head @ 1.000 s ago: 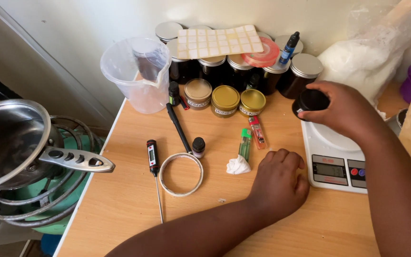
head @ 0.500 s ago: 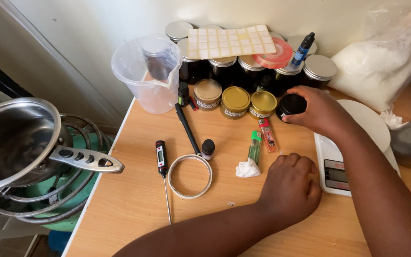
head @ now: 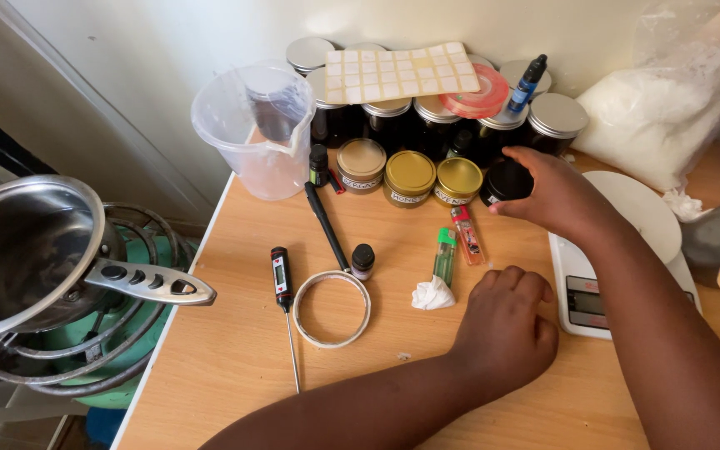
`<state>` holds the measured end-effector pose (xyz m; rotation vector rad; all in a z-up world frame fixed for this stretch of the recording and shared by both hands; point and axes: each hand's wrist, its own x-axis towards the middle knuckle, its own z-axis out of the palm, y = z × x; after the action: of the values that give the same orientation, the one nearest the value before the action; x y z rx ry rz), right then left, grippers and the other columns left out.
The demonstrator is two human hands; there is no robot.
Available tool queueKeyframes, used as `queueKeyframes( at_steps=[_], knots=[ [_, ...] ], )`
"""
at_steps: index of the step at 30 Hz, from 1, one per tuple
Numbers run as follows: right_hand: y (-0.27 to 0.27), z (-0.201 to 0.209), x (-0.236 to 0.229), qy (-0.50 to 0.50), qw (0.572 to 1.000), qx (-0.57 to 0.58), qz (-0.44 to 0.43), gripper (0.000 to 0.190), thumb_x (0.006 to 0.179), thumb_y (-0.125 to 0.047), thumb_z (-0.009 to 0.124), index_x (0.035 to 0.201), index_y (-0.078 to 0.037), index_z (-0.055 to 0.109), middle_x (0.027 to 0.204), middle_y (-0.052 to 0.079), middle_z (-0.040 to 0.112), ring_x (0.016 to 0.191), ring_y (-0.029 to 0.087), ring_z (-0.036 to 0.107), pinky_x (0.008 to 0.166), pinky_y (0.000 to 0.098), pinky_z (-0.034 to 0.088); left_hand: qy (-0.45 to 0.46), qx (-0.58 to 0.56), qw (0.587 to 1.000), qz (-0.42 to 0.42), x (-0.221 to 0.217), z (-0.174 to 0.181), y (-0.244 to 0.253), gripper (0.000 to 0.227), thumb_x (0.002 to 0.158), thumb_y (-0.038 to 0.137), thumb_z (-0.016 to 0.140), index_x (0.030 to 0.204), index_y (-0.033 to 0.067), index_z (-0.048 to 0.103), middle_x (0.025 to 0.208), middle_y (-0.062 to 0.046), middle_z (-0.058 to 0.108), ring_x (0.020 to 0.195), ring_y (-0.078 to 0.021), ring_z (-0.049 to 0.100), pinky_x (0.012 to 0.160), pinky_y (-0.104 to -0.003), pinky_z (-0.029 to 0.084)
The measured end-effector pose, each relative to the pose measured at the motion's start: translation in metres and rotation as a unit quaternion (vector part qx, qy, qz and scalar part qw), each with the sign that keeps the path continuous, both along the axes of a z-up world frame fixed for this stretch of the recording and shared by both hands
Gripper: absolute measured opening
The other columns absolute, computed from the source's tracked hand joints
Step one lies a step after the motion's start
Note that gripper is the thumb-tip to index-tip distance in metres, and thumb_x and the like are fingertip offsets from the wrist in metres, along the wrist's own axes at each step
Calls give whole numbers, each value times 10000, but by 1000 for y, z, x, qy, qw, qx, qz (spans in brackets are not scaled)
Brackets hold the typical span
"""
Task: Weighing out candle making materials on a digital scale and cleaning the workspace
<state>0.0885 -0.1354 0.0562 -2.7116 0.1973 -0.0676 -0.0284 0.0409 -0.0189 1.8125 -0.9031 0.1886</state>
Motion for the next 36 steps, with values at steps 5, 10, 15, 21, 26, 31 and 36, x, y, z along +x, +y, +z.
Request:
queueKeyframes(
  at_steps=[5, 10, 15, 21, 26, 31, 36],
  knots=[
    [5, 7, -38, -138, 990, 17, 9, 664, 858, -250, 859, 1457, -76, 633, 1443, 108, 673, 1285, 281, 626, 1041, 429, 480, -1, -22, 1000, -3, 0, 2, 0, 217, 833, 96, 551, 1035, 36, 606, 993, -167, 615, 943, -397, 567, 872, -496, 435],
    [23, 13, -89, -232, 972, 16, -19, 180, 1077, -212, 686, 1095, -61, 782, 1040, 67, 806, 947, 237, 723, 799, 400, 510, 108, -83, 990, -33, 0, 15, 1, 152, 937, 124, 540, 1030, 72, 649, 1012, -126, 685, 988, -348, 645, 961, -459, 476],
    [75, -5, -149, -222, 944, 243, -31, 362, 1148, -371, 498, 1323, -186, 755, 1196, 117, 776, 1158, 243, 693, 1118, 429, 460, 621, -270, 732, -76, 8, 30, -15, 432, 1140, 521, 462, 1252, 166, 680, 1073, -15, 716, 945, -202, 663, 825, -337, 549],
    [92, -29, -165, -294, 945, 108, 98, 447, 1210, -265, 355, 1497, -12, 586, 1489, 263, 625, 1434, 503, 502, 1250, 593, 289, 683, -370, 624, -90, -21, 73, 6, 712, 1008, 541, 609, 1604, 156, 548, 1580, -88, 586, 1438, -214, 568, 1197, -340, 462],
    [58, -58, -171, -316, 927, 194, 59, 302, 1162, -179, 393, 1147, -105, 685, 1017, 155, 742, 1105, 354, 710, 1058, 474, 488, 508, -111, 846, -118, -22, 35, 35, 385, 942, 402, 709, 1236, 163, 779, 1120, -51, 730, 1144, -242, 693, 1053, -443, 530],
    [64, -56, -165, -326, 940, 69, -66, 133, 980, -298, 869, 985, -168, 845, 755, 56, 769, 823, 270, 788, 784, 407, 610, 130, 71, 989, -11, 14, 92, 127, 384, 892, 352, 774, 1232, 176, 801, 1247, -113, 800, 1270, -356, 718, 1024, -479, 591],
    [60, -65, -163, -312, 936, 159, -23, 150, 1021, -158, 779, 1160, -202, 815, 524, 41, 665, 488, 148, 631, 586, 280, 539, 36, 305, 946, 104, 68, 91, 176, 781, 808, 197, 838, 1543, 94, 594, 1518, -180, 616, 1395, -423, 598, 1093, -524, 540]
  ],
)
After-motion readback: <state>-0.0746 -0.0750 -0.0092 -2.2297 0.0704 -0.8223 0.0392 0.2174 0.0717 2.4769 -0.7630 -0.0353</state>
